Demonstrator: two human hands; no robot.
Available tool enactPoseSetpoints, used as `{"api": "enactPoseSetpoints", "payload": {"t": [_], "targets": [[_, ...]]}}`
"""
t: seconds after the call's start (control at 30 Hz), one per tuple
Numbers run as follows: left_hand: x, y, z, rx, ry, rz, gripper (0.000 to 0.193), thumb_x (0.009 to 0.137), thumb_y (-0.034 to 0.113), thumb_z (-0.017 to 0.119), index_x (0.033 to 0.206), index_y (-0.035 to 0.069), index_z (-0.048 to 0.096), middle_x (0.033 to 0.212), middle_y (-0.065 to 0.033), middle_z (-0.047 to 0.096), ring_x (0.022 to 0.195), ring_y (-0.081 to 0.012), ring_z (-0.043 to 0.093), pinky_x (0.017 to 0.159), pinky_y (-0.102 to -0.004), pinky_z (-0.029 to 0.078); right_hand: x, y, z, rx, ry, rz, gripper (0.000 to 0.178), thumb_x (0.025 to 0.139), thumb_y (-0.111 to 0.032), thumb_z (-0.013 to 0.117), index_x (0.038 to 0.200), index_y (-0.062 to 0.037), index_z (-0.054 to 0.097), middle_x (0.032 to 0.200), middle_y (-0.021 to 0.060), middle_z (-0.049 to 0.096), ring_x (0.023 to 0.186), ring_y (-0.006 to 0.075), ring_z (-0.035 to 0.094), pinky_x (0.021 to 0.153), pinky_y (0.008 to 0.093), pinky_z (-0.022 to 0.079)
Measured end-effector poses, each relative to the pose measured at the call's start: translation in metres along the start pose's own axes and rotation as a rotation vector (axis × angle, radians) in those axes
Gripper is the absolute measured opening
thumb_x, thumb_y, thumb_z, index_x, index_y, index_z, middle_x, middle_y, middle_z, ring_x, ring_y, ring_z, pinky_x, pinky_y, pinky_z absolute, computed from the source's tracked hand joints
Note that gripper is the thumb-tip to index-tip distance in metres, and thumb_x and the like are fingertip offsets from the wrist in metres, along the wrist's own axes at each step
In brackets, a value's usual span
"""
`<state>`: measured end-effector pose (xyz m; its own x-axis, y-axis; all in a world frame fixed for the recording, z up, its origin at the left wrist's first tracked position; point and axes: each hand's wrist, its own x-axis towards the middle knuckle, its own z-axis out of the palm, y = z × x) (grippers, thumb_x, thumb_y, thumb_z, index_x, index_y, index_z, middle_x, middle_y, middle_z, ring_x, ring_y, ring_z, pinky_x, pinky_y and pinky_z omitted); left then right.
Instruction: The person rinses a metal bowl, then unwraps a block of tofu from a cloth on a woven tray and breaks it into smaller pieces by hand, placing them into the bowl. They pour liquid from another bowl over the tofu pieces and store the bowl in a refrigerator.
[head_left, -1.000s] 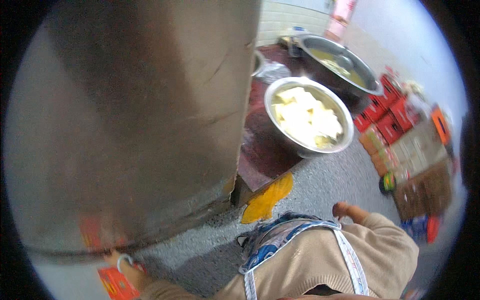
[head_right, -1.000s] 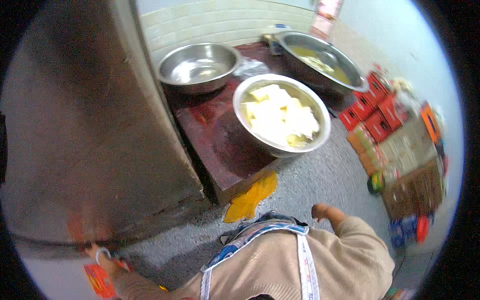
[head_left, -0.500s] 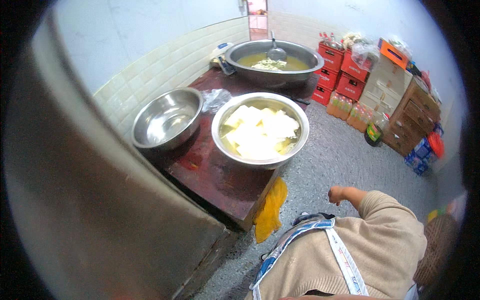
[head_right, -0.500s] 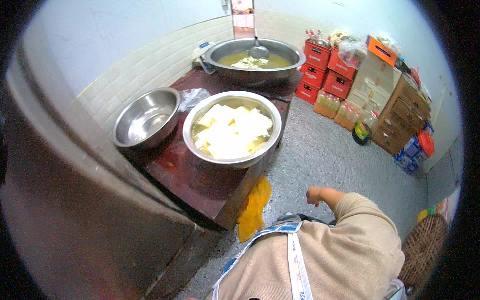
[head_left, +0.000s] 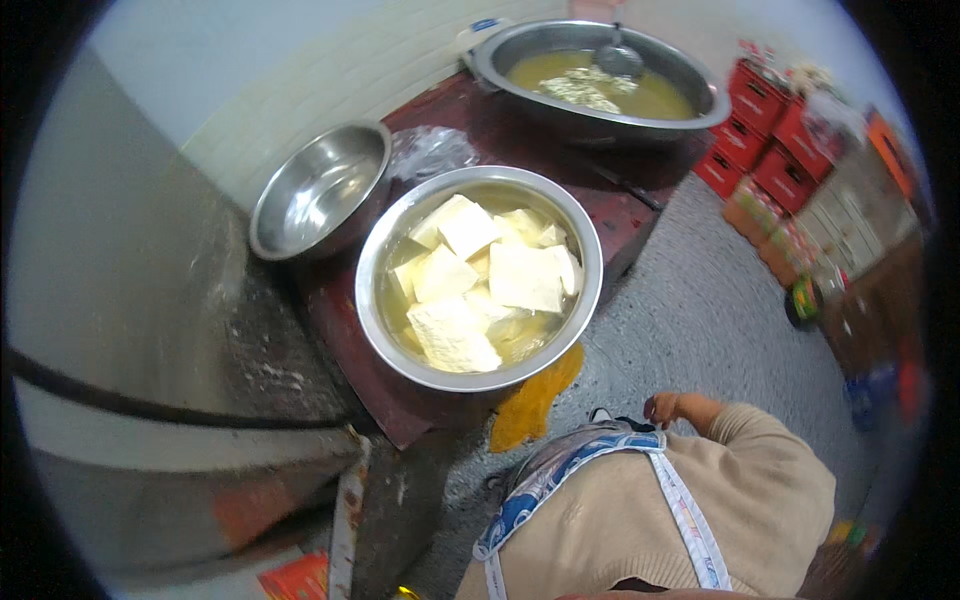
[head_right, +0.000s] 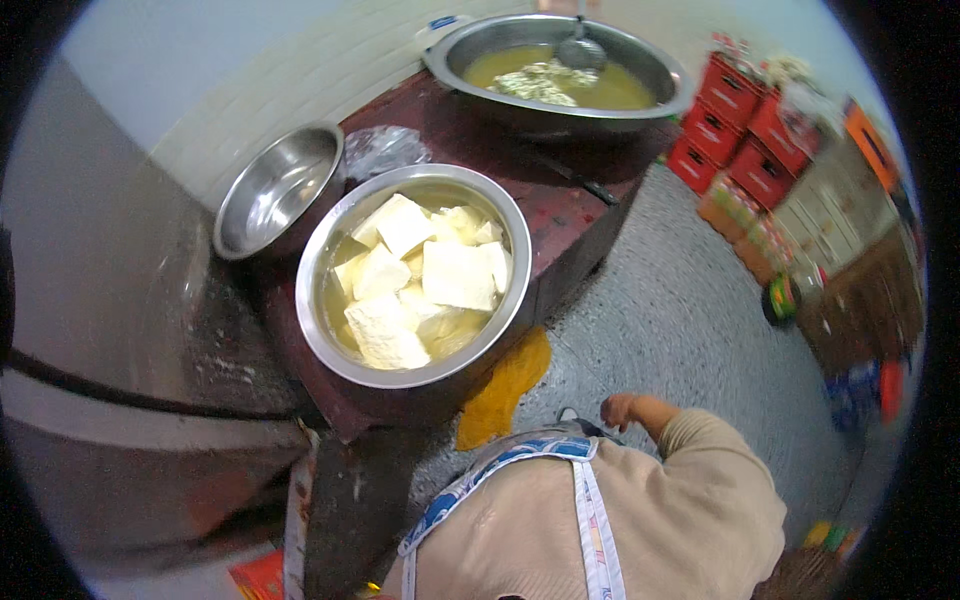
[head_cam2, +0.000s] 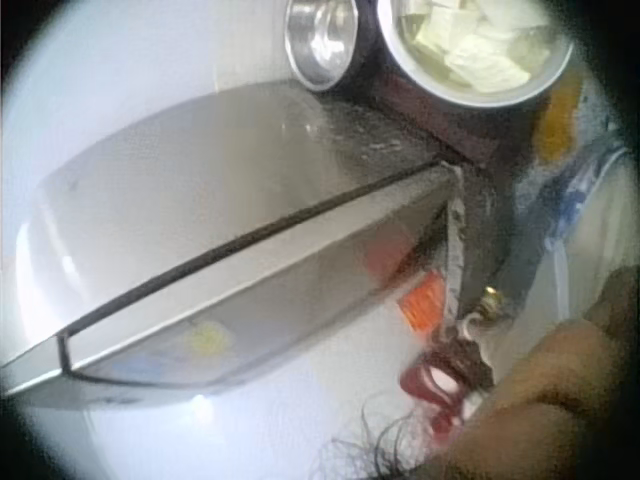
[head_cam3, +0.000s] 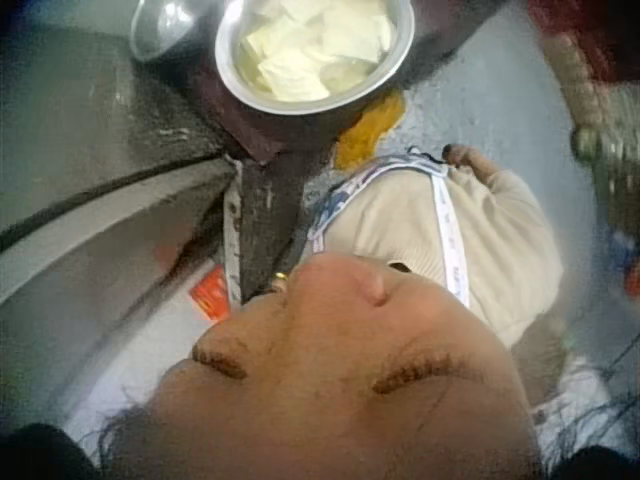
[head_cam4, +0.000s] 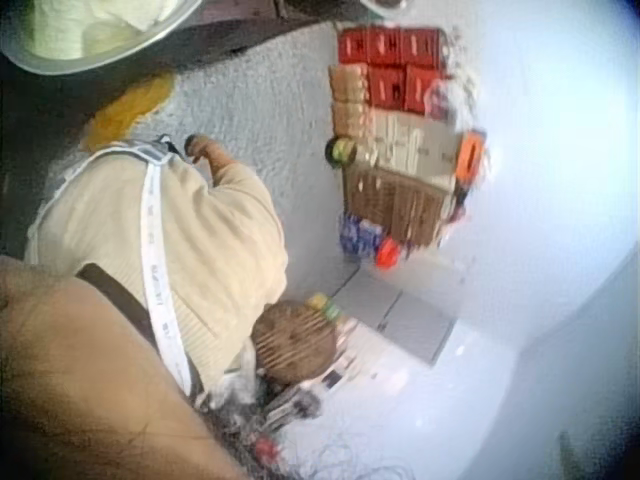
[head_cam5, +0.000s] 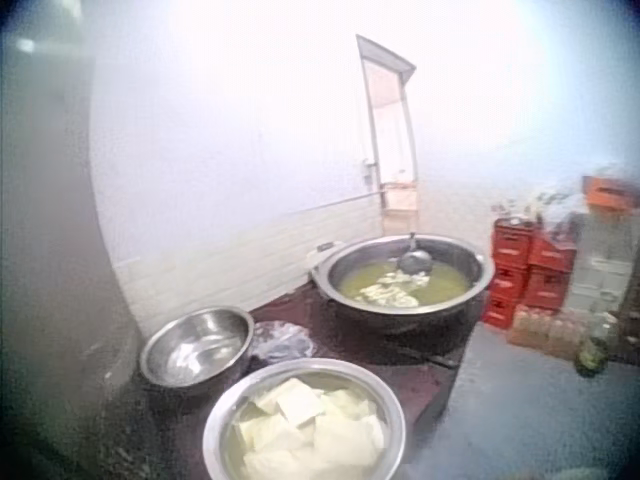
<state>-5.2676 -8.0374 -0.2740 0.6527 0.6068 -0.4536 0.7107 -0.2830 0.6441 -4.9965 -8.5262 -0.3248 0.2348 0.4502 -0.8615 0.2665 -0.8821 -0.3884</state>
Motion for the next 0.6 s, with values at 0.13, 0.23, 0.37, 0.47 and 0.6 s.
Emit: {"api": "enactPoseSetpoints", "payload": {"t": [0.13,0.23,0.37,0.47,0.6], "targets": [[-0.093,0.016,0.085,0.018,-0.154,-0.215,0.05,0.086,0.045,0.047,0.116,0.004,0.053,0.112,-0.0152,0.058,0.099,-0.0301,0.057,0.084,-0.04,0.044,0.003,0.015,-0.042,-0.14,-0.188,-0.223,0.034,0.069,-0.019,0.059,0.1,-0.0058,0.064,0.096,0.0138,0.064,0.088,0.0242,0.061,0.073,0.035,0.048],[-0.146,0.037,0.122,0.095,-0.39,-0.364,0.049,0.087,0.045,0.046,0.115,0.005,0.054,0.111,-0.0147,0.059,0.098,-0.0296,0.057,0.084,-0.0399,0.044,-0.028,0.009,-0.085,-0.086,-0.152,-0.288,0.024,0.071,-0.018,0.056,0.09,-0.0033,0.063,0.079,0.0088,0.062,0.072,0.0205,0.059,0.062,0.0342,0.047],[-0.188,0.081,0.116,0.103,-0.479,-0.433,0.048,0.088,0.045,0.044,0.114,0.006,0.055,0.109,-0.0139,0.059,0.097,-0.0291,0.057,0.083,-0.0397,0.044,-0.064,-0.057,-0.143,0.217,0.191,-0.531,0.018,0.079,-0.02,0.057,0.076,-0.0019,0.059,0.065,0.0035,0.058,0.059,0.015,0.056,0.053,0.0314,0.045],[-0.196,0.13,0.078,-0.578,0.096,-0.008,0.042,0.091,0.041,0.044,0.114,0.006,0.051,0.083,-0.0068,0.063,0.07,-0.014,0.058,0.057,-0.0283,0.046,-0.097,-0.125,-0.195,0.509,0.362,-0.677,0.024,0.086,-0.023,0.053,0.075,-0.0021,0.054,0.064,0.0059,0.057,0.053,0.0128,0.054,0.047,0.0274,0.045],[-0.157,0.211,0.005,-0.81,0.364,0.402,0.041,0.094,0.028,0.041,0.123,-0.001,0.04,0.073,-0.0073,0.061,0.058,-0.0117,0.055,0.051,-0.0234,0.044,-0.134,-0.218,-0.259,0.609,0.675,-0.815,0.027,0.088,-0.031,0.051,0.079,-0.0054,0.052,0.057,0.0014,0.05,0.043,0.011,0.048,0.038,0.0247,0.038]]}}
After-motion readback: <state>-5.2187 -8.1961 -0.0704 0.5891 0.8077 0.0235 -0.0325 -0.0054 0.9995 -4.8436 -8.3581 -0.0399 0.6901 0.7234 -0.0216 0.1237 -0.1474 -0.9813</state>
